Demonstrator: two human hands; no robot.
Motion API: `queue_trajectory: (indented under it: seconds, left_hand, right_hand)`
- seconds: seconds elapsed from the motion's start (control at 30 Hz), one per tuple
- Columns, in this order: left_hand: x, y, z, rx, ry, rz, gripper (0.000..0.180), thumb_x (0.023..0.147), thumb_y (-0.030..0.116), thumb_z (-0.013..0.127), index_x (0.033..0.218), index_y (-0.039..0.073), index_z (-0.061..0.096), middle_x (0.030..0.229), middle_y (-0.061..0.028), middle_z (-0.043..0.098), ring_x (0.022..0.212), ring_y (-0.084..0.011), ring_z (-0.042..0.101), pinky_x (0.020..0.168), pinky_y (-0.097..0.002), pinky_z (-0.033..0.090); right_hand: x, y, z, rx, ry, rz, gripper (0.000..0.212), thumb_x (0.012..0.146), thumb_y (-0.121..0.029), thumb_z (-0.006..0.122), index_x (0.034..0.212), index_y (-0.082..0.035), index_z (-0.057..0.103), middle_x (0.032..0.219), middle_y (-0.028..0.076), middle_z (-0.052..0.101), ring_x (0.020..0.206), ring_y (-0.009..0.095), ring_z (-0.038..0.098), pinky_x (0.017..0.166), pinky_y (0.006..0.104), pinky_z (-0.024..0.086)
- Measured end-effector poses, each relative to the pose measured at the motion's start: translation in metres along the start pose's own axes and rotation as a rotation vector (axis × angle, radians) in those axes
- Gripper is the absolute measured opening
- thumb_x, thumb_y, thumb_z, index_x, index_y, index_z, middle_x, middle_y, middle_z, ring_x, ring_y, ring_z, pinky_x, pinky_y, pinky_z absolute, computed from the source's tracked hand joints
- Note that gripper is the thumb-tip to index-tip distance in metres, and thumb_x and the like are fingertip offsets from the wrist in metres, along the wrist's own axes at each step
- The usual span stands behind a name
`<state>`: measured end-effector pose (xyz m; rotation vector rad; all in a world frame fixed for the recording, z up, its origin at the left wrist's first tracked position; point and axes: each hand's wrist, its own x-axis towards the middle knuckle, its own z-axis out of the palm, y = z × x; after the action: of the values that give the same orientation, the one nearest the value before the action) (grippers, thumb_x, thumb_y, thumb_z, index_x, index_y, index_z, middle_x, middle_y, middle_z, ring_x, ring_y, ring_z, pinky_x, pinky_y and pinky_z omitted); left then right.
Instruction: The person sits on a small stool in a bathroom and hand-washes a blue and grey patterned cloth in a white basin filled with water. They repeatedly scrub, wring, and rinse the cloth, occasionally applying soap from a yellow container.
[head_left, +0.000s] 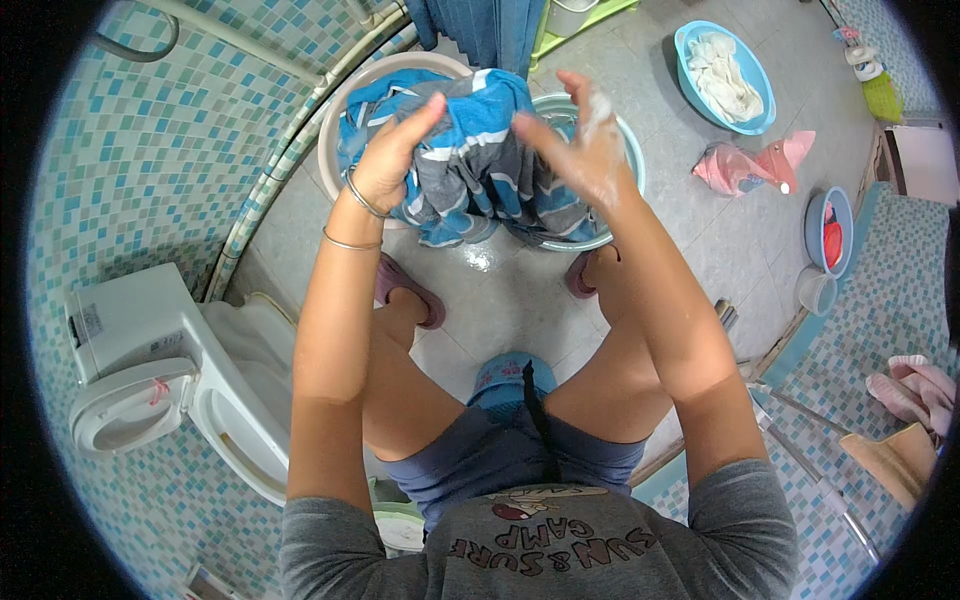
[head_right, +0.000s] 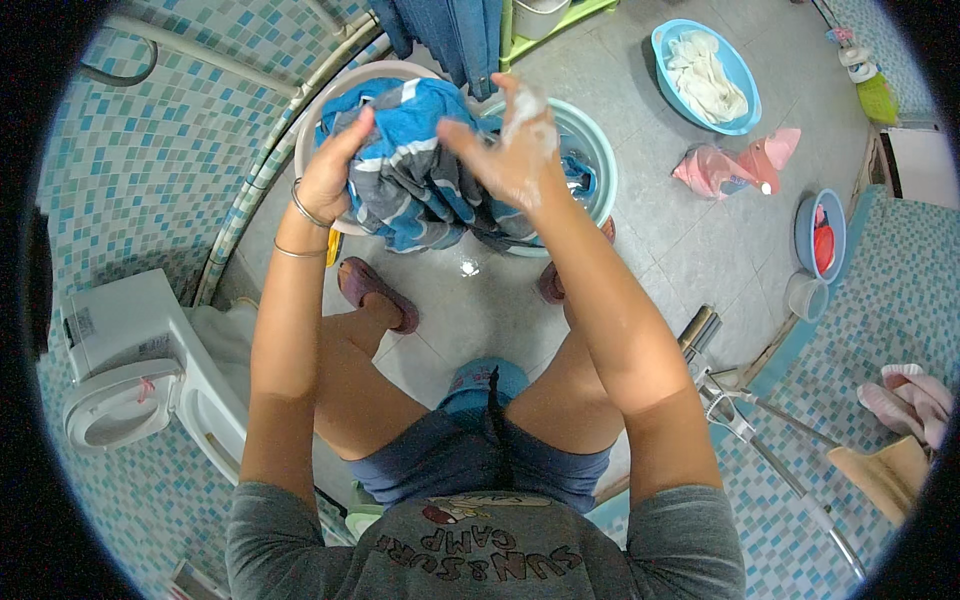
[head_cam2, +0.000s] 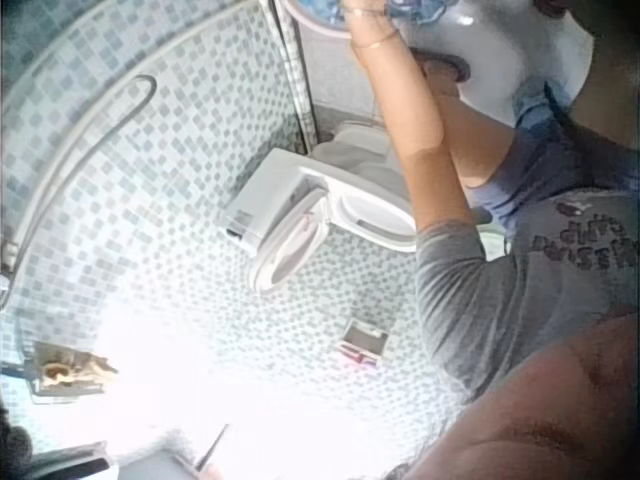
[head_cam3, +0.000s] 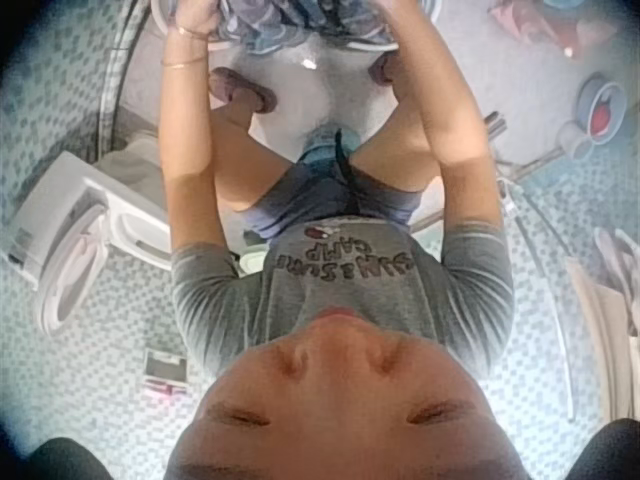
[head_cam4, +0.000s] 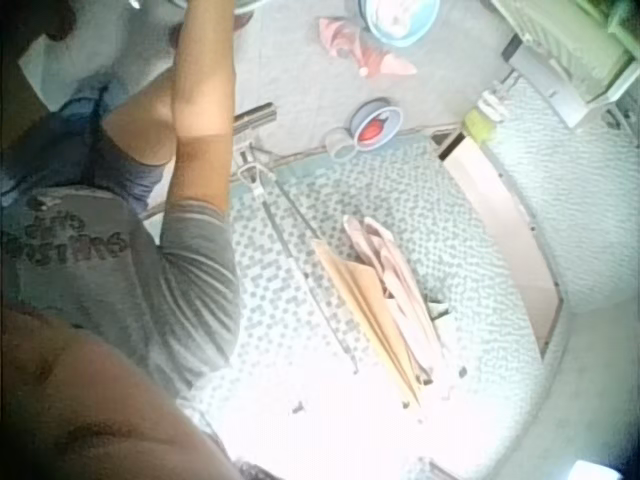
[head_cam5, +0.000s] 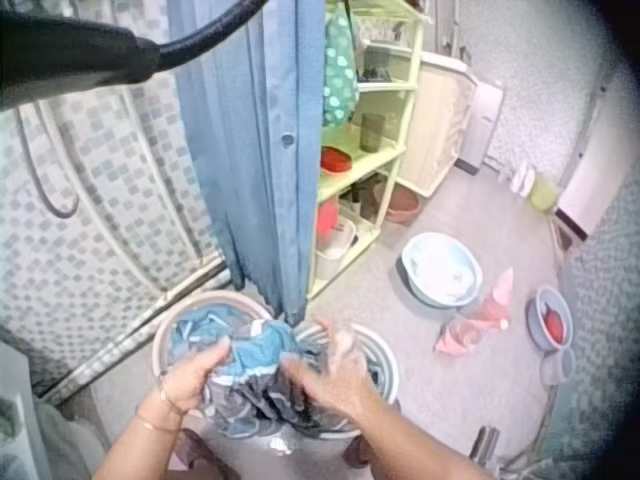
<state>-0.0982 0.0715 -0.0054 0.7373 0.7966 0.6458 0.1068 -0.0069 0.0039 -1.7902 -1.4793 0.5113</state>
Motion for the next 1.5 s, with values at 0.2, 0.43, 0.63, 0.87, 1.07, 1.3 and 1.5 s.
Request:
queue_trajectory:
  seconds: [0.2,0.43,0.63,0.87,1.07,1.3,1.5]
  left_hand:
    - [-0.005,0.000,0.016,0.078,-0.039,0.101,0.041,0.087,0.036,0.062,0.110,0.002,0.058,0.104,-0.0047,0.062,0.093,-0.0123,0.058,0.080,-0.0257,0.047]
    - [-0.021,0.008,0.029,0.225,-0.154,0.103,0.056,0.073,0.010,0.075,0.122,0.001,0.050,0.105,-0.0019,0.060,0.095,-0.0110,0.054,0.084,-0.0253,0.043]
    - [-0.030,0.019,0.008,0.395,-0.246,0.082,0.077,0.067,0.006,0.078,0.133,-0.002,0.040,0.111,-0.0034,0.058,0.094,-0.0127,0.055,0.086,-0.0260,0.043]
    - [-0.012,0.001,-0.021,0.923,0.059,0.348,0.052,0.073,0.001,0.058,0.124,0.009,0.056,0.093,-0.0016,0.063,0.082,-0.0111,0.055,0.076,-0.0246,0.045]
    - [-0.016,0.020,-0.034,-0.028,0.051,0.206,0.036,0.080,0.005,0.057,0.115,-0.003,0.054,0.108,-0.0096,0.062,0.095,-0.0190,0.060,0.087,-0.0314,0.047]
    - [-0.025,0.029,-0.040,0.136,-0.155,0.098,0.042,0.079,0.004,0.058,0.120,-0.001,0.052,0.112,-0.0088,0.060,0.100,-0.0173,0.058,0.089,-0.0290,0.046]
    - [0.004,0.005,-0.026,0.354,0.174,0.232,0.051,0.090,0.021,0.047,0.139,0.012,0.037,0.131,-0.0057,0.048,0.115,-0.0172,0.046,0.098,-0.0297,0.036]
  right_hand:
    - [-0.029,-0.004,0.040,-0.174,-0.209,0.083,0.118,0.063,-0.050,0.073,0.137,0.015,0.008,0.128,0.034,0.038,0.113,0.043,0.047,0.094,0.0395,0.042]
    - [-0.026,0.004,0.058,-0.299,-0.034,-0.067,0.098,0.067,-0.025,0.070,0.136,0.017,0.013,0.120,0.031,0.045,0.104,0.038,0.053,0.088,0.0407,0.045]
    - [0.006,0.042,0.035,-0.407,-0.024,0.029,0.034,0.077,-0.011,0.056,0.108,0.000,0.059,0.091,0.022,0.064,0.083,0.036,0.063,0.074,0.0404,0.051]
    - [0.032,0.053,0.002,-0.186,0.073,0.206,0.029,0.079,-0.019,0.053,0.097,-0.001,0.064,0.094,0.024,0.064,0.087,0.035,0.062,0.079,0.0425,0.047]
    - [0.013,0.033,0.011,0.108,-0.474,0.141,0.102,0.062,-0.054,0.074,0.141,-0.007,0.028,0.125,0.023,0.048,0.117,0.037,0.046,0.098,0.0409,0.037]
    - [0.024,0.053,0.006,0.315,-0.692,0.328,0.075,0.061,-0.032,0.078,0.121,0.004,0.052,0.111,0.020,0.060,0.101,0.033,0.057,0.088,0.0367,0.045]
    - [0.021,0.033,0.002,1.160,-0.340,0.677,0.050,0.077,-0.028,0.055,0.115,0.004,0.054,0.108,0.015,0.061,0.097,0.026,0.059,0.089,0.0371,0.047]
